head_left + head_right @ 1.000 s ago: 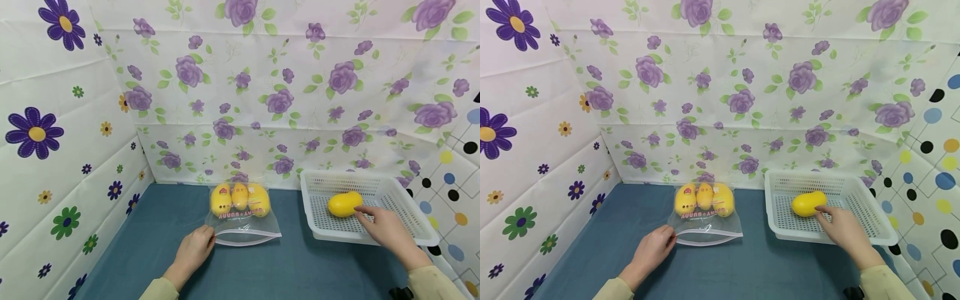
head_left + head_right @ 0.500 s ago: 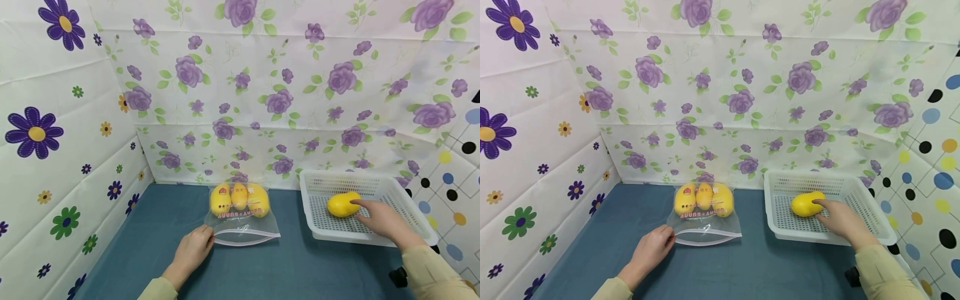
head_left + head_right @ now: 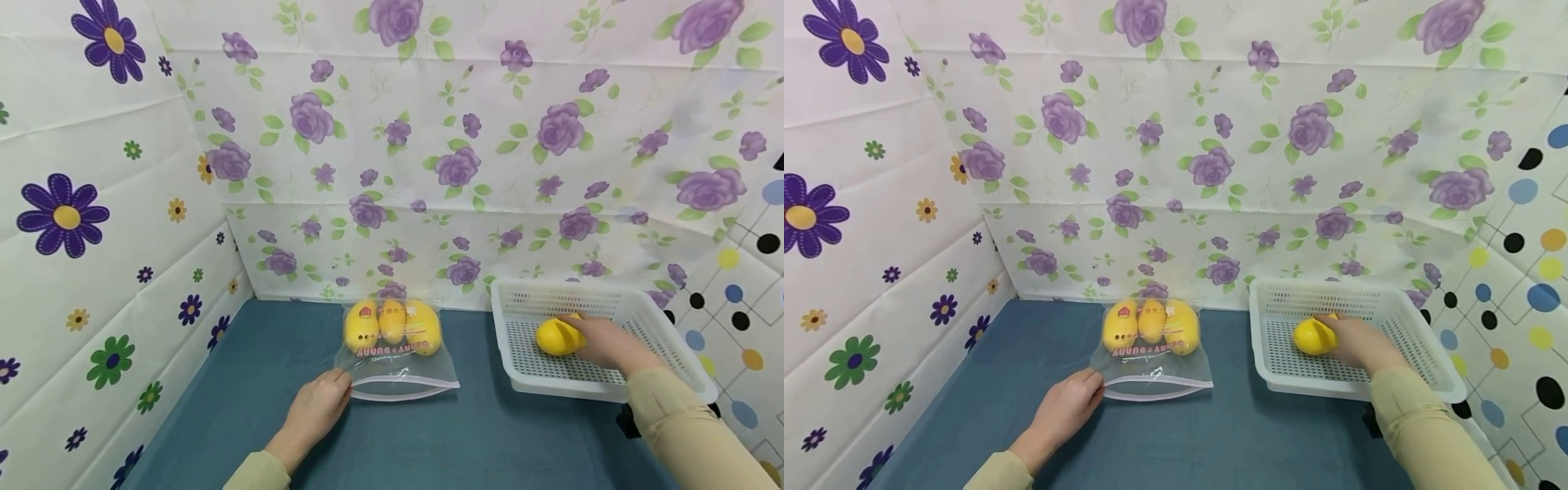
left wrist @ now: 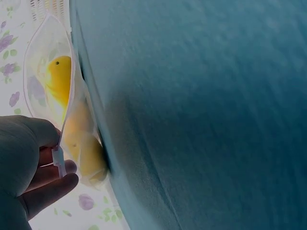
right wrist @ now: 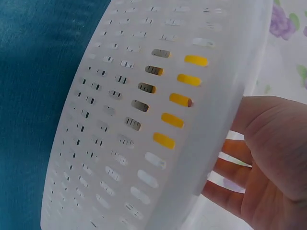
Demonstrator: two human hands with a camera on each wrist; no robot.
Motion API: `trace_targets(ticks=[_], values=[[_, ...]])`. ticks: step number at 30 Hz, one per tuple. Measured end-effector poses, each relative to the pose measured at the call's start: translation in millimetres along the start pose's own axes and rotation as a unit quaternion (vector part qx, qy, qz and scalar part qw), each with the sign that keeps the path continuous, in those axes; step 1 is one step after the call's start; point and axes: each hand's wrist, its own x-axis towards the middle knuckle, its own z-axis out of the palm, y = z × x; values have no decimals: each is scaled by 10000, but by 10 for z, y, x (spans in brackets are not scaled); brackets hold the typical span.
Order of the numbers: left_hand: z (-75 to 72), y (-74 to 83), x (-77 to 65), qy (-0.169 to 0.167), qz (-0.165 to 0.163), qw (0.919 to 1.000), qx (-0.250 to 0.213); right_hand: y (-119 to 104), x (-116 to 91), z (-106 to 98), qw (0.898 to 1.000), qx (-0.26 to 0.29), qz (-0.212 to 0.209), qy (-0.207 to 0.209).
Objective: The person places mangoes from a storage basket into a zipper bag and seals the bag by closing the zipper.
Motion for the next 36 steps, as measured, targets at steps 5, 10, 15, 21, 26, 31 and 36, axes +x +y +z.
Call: trace_targets(ticks=[5, 10, 15, 21, 26, 31, 36], values=[[8, -11, 2, -7, 168, 9998, 130, -46, 34, 5, 9999, -100, -13, 60], [27, -31, -8, 105, 316, 9992, 210, -41, 76, 41, 9998, -172, 49, -30], [36, -37, -9, 137, 360, 9989, 261, -49, 85, 65, 9995, -269, 89, -145], [26, -29, -13, 73, 296, 9991, 290, -96, 85, 65, 9993, -354, 23, -109], [23, -29, -19, -2, 214, 9993, 300, -95, 148, 113, 9993, -349, -72, -79], [30, -27, -29, 3, 177, 9996, 220, -35, 218, 192, 9993, -337, 55, -133], [35, -23, -20, 74, 152, 9997, 154, -45, 194, 181, 9993, -379, -60, -29]])
